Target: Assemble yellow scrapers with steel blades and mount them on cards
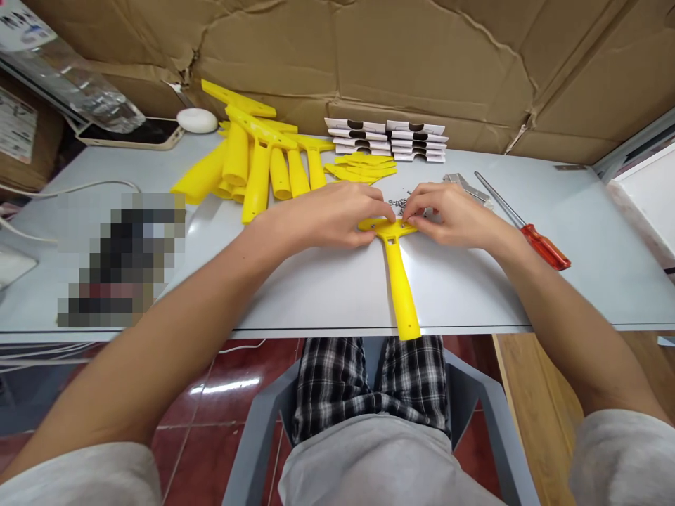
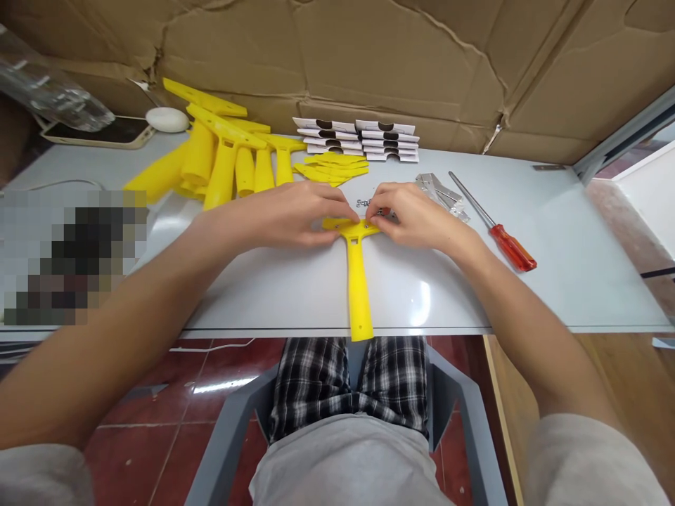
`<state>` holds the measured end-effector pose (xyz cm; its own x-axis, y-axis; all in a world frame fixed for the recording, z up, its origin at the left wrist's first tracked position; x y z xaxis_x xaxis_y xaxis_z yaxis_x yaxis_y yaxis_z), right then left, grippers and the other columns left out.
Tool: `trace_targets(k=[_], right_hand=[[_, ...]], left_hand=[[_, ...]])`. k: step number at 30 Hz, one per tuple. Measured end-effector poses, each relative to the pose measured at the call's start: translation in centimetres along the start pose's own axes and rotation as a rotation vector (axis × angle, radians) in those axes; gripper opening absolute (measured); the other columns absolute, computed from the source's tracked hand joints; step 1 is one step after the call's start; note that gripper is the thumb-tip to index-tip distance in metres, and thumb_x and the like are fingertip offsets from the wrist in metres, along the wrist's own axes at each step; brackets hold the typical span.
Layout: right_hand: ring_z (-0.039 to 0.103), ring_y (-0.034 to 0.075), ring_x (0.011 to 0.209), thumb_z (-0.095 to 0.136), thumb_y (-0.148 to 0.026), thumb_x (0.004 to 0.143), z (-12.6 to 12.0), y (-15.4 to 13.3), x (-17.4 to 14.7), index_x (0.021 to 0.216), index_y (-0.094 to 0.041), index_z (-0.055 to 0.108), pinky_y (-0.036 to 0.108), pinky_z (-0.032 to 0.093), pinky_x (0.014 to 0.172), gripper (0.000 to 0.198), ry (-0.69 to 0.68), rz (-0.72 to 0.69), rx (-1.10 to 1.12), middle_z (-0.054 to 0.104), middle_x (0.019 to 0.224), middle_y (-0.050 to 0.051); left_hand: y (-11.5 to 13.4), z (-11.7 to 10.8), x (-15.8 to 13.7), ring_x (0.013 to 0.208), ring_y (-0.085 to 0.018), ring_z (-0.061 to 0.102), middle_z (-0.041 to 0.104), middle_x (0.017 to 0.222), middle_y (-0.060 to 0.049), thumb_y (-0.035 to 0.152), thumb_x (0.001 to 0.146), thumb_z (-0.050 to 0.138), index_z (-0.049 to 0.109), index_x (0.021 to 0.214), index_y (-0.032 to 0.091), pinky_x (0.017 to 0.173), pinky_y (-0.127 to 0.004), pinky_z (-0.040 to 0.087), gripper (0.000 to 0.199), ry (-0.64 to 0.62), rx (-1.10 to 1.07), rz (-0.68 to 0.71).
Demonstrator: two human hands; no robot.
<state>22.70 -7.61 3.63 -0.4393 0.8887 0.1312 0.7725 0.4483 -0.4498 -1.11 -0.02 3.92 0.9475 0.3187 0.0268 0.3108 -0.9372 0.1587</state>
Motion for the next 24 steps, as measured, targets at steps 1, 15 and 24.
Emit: trace_targets(k=[1,15,24], right_hand=[[0.065,0.016,0.098,0.057,-0.030,0.102,-0.1,0.0,0.0,0.111,-0.019,0.087,0.031,0.046,0.097,0.033,0.007,0.000,-0.004,0.077,0.116,0.010],[0.068,0.018,0.102,0.055,-0.021,0.097,0.1,0.2,-0.2,0.109,-0.021,0.090,0.033,0.049,0.100,0.037,0.008,-0.038,-0.008,0.077,0.123,0.010],[0.069,0.021,0.108,0.055,-0.031,0.103,-1.0,0.1,-0.4,0.116,-0.023,0.088,0.037,0.055,0.104,0.037,0.050,0.052,-0.081,0.077,0.127,0.010]], left_hand=[[0.1,-0.1,0.0,0.112,-0.029,0.079,0.085,0.127,-0.010,0.031,0.101,0.062,0.084,0.136,0.027,0.097,-0.039,0.059,0.042,-0.007,0.002,-0.011],[0.6,-0.7,0.0,0.113,-0.030,0.078,0.082,0.124,-0.010,0.032,0.100,0.061,0.077,0.137,0.024,0.095,-0.039,0.056,0.040,-0.046,-0.015,-0.060],[0.1,-0.2,-0.1,0.129,-0.034,0.073,0.076,0.139,-0.015,0.025,0.099,0.061,0.076,0.140,0.023,0.111,-0.047,0.057,0.044,0.022,-0.037,-0.074]])
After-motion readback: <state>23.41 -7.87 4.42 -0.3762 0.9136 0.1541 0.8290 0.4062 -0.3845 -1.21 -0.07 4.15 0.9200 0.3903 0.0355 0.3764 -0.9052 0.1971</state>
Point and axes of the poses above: each hand's wrist, its own x-axis towards the middle knuckle, its own z-axis out of the palm, y = z × x, the point moved 2 cm from there along x, towards the middle knuckle
